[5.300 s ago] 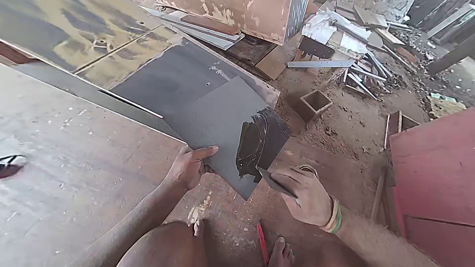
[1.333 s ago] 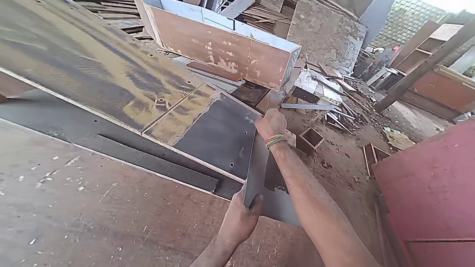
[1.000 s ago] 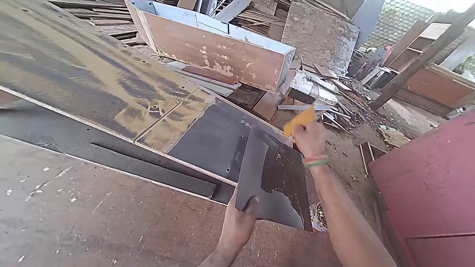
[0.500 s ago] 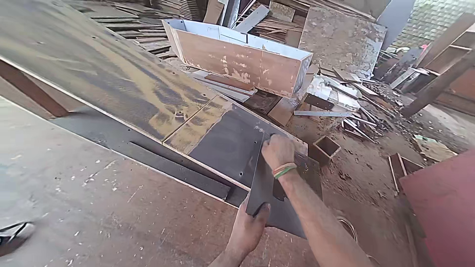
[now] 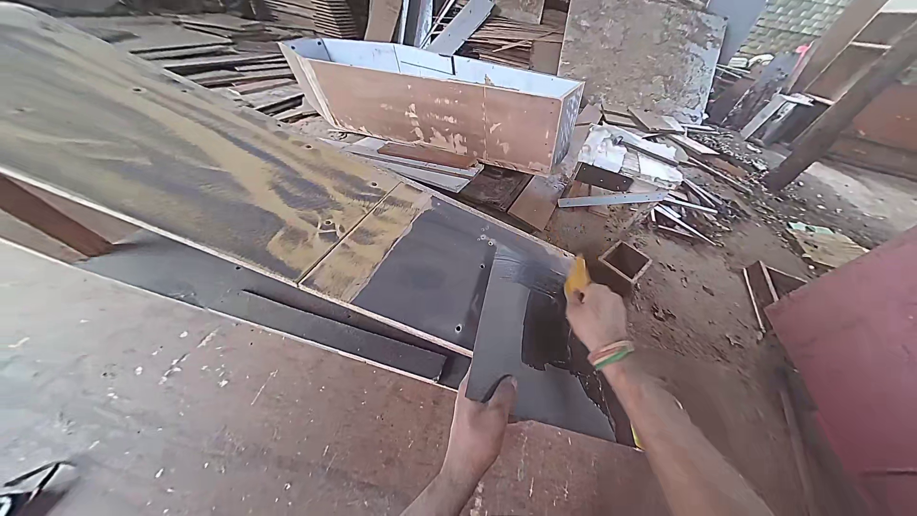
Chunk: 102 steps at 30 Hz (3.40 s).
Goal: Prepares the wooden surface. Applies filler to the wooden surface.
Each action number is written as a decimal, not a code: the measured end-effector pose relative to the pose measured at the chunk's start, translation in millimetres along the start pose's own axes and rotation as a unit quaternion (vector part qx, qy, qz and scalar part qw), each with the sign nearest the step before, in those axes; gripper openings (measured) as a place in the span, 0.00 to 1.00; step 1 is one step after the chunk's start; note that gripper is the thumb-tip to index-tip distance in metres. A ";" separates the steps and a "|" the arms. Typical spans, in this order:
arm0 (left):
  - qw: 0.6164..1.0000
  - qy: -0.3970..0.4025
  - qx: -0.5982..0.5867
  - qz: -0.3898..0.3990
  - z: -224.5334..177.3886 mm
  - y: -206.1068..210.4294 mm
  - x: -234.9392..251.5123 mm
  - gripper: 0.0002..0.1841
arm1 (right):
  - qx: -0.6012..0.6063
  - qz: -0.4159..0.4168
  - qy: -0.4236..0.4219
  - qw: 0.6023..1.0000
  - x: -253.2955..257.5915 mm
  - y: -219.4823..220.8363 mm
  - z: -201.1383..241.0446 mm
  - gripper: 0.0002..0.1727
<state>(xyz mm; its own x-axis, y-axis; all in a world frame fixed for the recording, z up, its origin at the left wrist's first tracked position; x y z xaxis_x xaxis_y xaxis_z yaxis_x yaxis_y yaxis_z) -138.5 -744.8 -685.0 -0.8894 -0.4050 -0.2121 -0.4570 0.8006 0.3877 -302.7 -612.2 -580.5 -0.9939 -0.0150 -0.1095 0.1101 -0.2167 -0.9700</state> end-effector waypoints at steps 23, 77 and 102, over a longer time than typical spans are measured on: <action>1.000 -0.004 0.002 -0.013 -1.2 0.9 -2.6 0.14 | 0.064 -0.055 -0.240 0.967 10.6 12.0 37.2 0.22; 0.997 0.017 -0.061 -0.039 1.7 3.8 -3.8 0.16 | 0.016 -0.212 -0.365 0.906 -62.6 63.0 -40.2 0.16; 0.994 0.079 0.064 -0.040 2.9 3.8 -10.4 0.16 | 0.047 0.009 -0.077 0.996 58.9 -12.9 86.0 0.17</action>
<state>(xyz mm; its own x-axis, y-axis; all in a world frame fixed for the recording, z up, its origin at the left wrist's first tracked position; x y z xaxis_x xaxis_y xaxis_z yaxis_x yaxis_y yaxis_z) -131.0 -736.3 -684.0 -0.8461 -0.5253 -0.0907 -0.5296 0.8088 0.2558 -363.4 -694.2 -555.7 -0.9823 -0.1669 -0.0850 0.1335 -0.3054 -0.9428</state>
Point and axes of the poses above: each hand's wrist, its own x-axis towards the middle knuckle, its own y-axis out of the palm, z = x × y, the point moved 1 cm from there along x, towards the middle knuckle, and after that the axes turned 7 degrees about -x, right-handed, at the moved point
